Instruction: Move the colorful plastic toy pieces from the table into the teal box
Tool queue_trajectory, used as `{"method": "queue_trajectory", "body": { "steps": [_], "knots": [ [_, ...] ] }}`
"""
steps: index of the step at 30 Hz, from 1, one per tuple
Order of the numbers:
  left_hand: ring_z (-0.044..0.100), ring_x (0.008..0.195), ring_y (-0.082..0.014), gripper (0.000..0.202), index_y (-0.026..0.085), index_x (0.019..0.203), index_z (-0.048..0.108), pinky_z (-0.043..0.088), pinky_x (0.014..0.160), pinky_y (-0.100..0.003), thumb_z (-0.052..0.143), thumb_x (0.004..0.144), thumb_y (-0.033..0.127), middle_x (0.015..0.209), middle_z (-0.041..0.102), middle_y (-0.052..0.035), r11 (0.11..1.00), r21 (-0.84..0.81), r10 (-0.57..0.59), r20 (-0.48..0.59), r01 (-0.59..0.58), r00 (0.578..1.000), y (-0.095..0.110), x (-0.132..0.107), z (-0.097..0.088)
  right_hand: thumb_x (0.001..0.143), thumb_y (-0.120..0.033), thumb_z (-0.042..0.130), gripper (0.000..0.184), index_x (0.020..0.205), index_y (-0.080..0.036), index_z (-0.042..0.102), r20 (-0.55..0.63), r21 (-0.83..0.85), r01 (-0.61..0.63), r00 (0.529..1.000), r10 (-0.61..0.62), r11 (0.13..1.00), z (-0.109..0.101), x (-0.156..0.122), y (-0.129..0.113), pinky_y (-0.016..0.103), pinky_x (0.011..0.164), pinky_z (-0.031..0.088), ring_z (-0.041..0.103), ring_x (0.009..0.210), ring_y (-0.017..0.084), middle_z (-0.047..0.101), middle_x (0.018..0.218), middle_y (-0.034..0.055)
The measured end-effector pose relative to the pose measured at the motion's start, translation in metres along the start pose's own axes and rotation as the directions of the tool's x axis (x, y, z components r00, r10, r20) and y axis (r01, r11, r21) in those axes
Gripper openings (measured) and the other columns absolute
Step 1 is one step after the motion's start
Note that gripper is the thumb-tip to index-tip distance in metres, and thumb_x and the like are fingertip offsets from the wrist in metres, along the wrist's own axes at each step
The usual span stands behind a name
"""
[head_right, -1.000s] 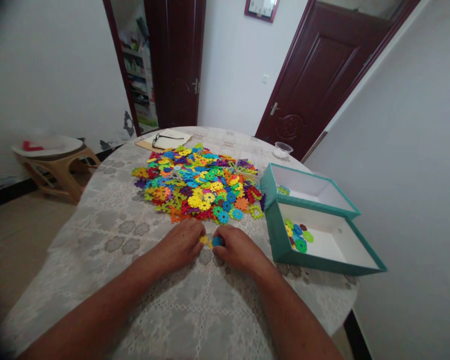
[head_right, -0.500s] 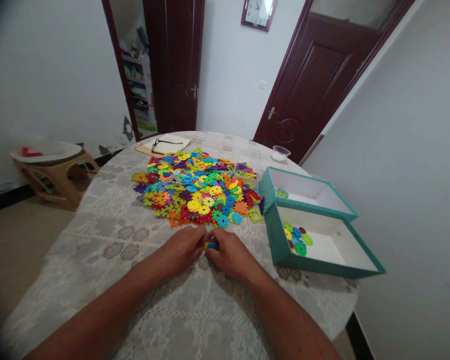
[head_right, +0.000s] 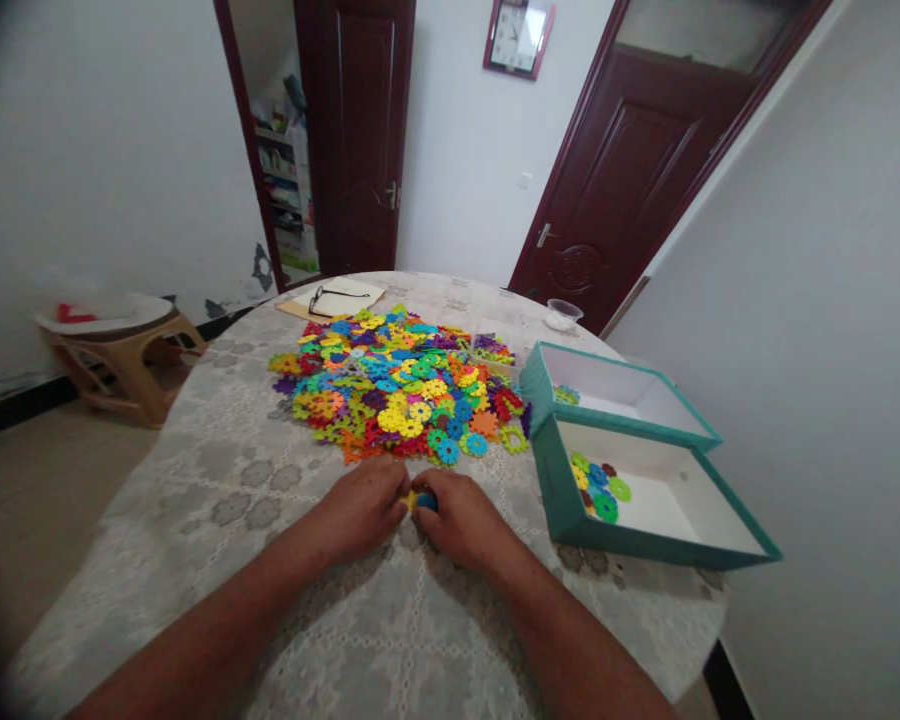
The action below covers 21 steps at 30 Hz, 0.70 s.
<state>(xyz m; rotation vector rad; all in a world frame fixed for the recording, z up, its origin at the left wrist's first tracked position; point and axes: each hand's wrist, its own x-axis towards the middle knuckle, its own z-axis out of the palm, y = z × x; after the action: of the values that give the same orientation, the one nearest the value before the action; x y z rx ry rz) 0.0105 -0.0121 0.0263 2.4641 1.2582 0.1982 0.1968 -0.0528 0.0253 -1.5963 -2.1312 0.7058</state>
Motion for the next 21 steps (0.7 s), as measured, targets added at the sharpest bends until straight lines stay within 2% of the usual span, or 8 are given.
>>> {"method": "queue_trajectory", "body": {
  "steps": [4, 13, 18, 21],
  "knots": [
    [0.062, 0.109, -0.0275, 0.019, 0.018, 0.104, 0.066, 0.048, 0.093, -0.037, 0.057, 0.089, 0.024, 0.116, 0.068, -0.0135, 0.999, -0.004, -0.038, -0.029, 0.038, 0.999, 0.0006, -0.0012, -0.0011, 0.086, -0.017, 0.063, 0.029, 0.113, -0.021, 0.072, -0.007, -0.021, -0.006, 1.000, 0.005, 1.000, 0.0006, 0.0027, -0.0006, 0.031, 0.091, 0.047, 0.067, 0.101, 0.022, 0.075, 0.109, 0.0058],
    [0.064, 0.103, -0.0262, 0.014, 0.019, 0.096, 0.068, 0.047, 0.085, -0.034, 0.057, 0.090, 0.025, 0.106, 0.071, -0.0096, 1.000, 0.007, -0.010, -0.012, 0.010, 1.000, -0.0036, -0.0035, 0.0009, 0.083, -0.013, 0.061, 0.013, 0.091, -0.020, 0.069, 0.050, -0.021, 0.004, 0.999, -0.003, 1.000, -0.0004, 0.0035, -0.0020, 0.027, 0.078, 0.043, 0.063, 0.089, 0.019, 0.072, 0.093, 0.0028],
    [0.064, 0.103, -0.0264, 0.014, 0.019, 0.098, 0.068, 0.047, 0.085, -0.034, 0.060, 0.088, 0.024, 0.108, 0.070, -0.0107, 0.999, 0.001, -0.038, -0.018, 0.038, 0.999, -0.0012, -0.0063, -0.0028, 0.083, -0.013, 0.061, 0.031, 0.113, -0.022, 0.067, 0.047, 0.017, -0.007, 0.999, 0.006, 1.000, 0.0003, 0.0031, -0.0055, 0.026, 0.080, 0.043, 0.064, 0.093, 0.018, 0.073, 0.101, 0.0027],
    [0.064, 0.104, -0.0266, 0.014, 0.018, 0.098, 0.068, 0.047, 0.086, -0.034, 0.061, 0.088, 0.025, 0.110, 0.069, -0.0115, 0.999, 0.000, -0.053, -0.001, 0.053, 0.999, 0.0002, -0.0077, -0.0056, 0.083, -0.012, 0.061, 0.028, 0.109, -0.021, 0.069, 0.074, -0.014, 0.017, 0.997, -0.015, 1.000, -0.0021, 0.0053, -0.0069, 0.028, 0.084, 0.042, 0.064, 0.098, 0.019, 0.073, 0.106, 0.0041]
  ]
}}
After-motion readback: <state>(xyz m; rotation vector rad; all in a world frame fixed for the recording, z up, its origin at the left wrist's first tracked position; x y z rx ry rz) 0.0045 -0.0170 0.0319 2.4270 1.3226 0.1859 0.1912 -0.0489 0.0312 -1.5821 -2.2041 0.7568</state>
